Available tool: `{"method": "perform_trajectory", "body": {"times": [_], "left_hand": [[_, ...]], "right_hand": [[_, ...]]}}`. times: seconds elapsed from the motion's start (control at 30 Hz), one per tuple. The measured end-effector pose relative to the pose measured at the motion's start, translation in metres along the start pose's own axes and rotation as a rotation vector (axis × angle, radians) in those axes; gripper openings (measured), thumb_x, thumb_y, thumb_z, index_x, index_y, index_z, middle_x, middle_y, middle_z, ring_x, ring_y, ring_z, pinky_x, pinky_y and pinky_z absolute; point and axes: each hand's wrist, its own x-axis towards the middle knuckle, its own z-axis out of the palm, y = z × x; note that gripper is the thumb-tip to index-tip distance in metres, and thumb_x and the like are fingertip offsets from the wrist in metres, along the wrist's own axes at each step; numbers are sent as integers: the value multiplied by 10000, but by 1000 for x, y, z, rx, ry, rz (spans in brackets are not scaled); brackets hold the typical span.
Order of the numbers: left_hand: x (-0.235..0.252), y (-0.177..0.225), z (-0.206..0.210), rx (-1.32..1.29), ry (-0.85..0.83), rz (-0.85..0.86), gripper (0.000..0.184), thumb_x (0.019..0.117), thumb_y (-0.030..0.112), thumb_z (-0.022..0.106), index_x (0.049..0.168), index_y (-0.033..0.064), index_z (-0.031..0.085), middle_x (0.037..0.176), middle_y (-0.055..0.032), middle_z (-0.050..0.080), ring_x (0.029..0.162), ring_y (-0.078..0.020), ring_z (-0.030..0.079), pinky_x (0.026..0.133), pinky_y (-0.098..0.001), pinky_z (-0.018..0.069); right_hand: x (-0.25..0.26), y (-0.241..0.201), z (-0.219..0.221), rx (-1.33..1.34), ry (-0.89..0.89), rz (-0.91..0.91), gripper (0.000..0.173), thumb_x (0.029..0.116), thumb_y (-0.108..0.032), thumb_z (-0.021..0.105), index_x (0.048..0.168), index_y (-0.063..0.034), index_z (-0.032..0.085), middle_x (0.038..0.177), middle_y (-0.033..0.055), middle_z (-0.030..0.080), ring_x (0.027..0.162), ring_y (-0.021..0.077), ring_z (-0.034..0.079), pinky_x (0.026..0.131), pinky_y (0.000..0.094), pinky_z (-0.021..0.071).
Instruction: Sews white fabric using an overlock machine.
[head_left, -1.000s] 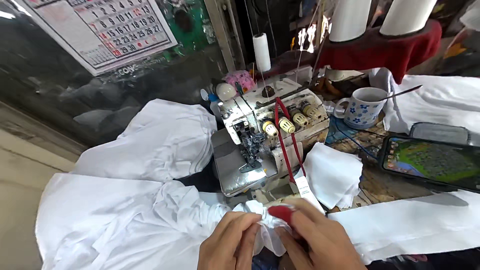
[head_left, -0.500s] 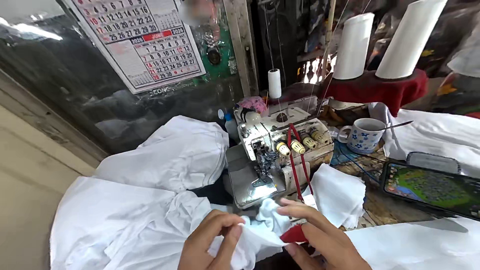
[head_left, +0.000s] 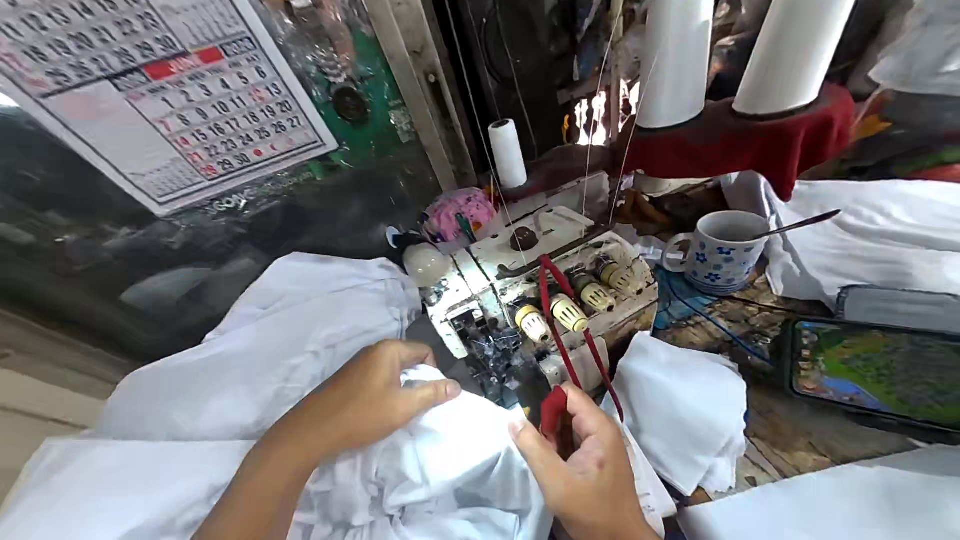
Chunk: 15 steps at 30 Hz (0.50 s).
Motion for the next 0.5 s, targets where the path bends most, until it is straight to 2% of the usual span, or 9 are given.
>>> {"method": "perform_trajectory", "body": {"times": [0.07, 0.1, 0.17, 0.3, 0.37, 0.4, 0.43, 0.47, 0.5], "left_hand": [[9, 1, 14, 109, 166, -28, 215, 913, 449, 731, 945, 237, 748, 767, 40, 697, 691, -140, 675, 616, -454, 574], [13, 1, 25, 194, 285, -21, 195, 893, 421, 709, 920, 229, 733, 737, 31, 678, 673, -170, 668, 587, -496, 549], [15, -1, 43, 327, 457, -15, 276, 838, 499, 630, 887, 233, 688, 702, 30, 625, 637, -195, 639, 529, -510, 504], [8, -1, 41, 403, 475, -41, 571, 849, 637, 588, 1144, 158, 690, 996, -105, 657, 870, -329, 677, 663, -598, 546], [-6, 7, 29, 391, 485, 69, 556, 873, 583, 624, 1170, 117, 677, 1094, -139, 648, 1013, -355, 644, 793, -614, 537], [-21, 16, 23, 359, 482, 143, 522, 910, 523, 640, 1217, 102, 663, 1158, -148, 646, 1077, -352, 632, 857, -611, 531], [-41, 25, 20, 314, 476, 187, 476, 951, 475, 633, 1246, 102, 652, 1191, -135, 646, 1093, -313, 632, 870, -564, 539], [-66, 32, 20, 223, 471, 203, 421, 977, 419, 643, 1235, 88, 663, 1173, -126, 660, 1050, -262, 649, 834, -488, 565], [-87, 38, 25, 90, 457, 212, 352, 991, 348, 665, 1191, 59, 667, 1120, -120, 675, 979, -216, 665, 786, -417, 581]], "right_hand": [[2, 0, 11, 16, 59, -22, 162, 903, -212, 744, 857, -83, 656, 646, -28, 565, 533, 69, 526, 468, 231, 451], [1, 0, 15, 14, 77, -28, 154, 908, -204, 731, 838, -87, 660, 636, -32, 564, 530, 64, 530, 466, 228, 453], [-1, 0, 18, 14, 90, -21, 170, 919, -208, 719, 809, -97, 652, 619, -36, 554, 518, 64, 528, 452, 228, 446], [-4, 1, 20, 21, 86, 2, 236, 937, -270, 716, 779, -114, 638, 604, -45, 534, 511, 62, 512, 450, 236, 430], [-12, -6, 8, -4, -37, 7, 274, 973, -333, 692, 827, -106, 646, 614, -39, 534, 517, 70, 511, 461, 252, 441], [-21, -13, -5, -58, -148, -13, 298, 993, -366, 666, 857, -101, 647, 618, -32, 533, 518, 74, 510, 463, 262, 443], [-32, -22, -23, -140, -261, -45, 320, 1007, -387, 645, 878, -93, 658, 633, -11, 543, 531, 92, 519, 475, 286, 446], [-44, -31, -43, -233, -331, -73, 314, 1005, -379, 653, 911, -82, 690, 703, 29, 582, 576, 122, 546, 508, 316, 469], [-53, -38, -61, -321, -328, -75, 267, 985, -352, 685, 971, -89, 729, 846, 66, 623, 638, 129, 578, 543, 314, 507]]}}
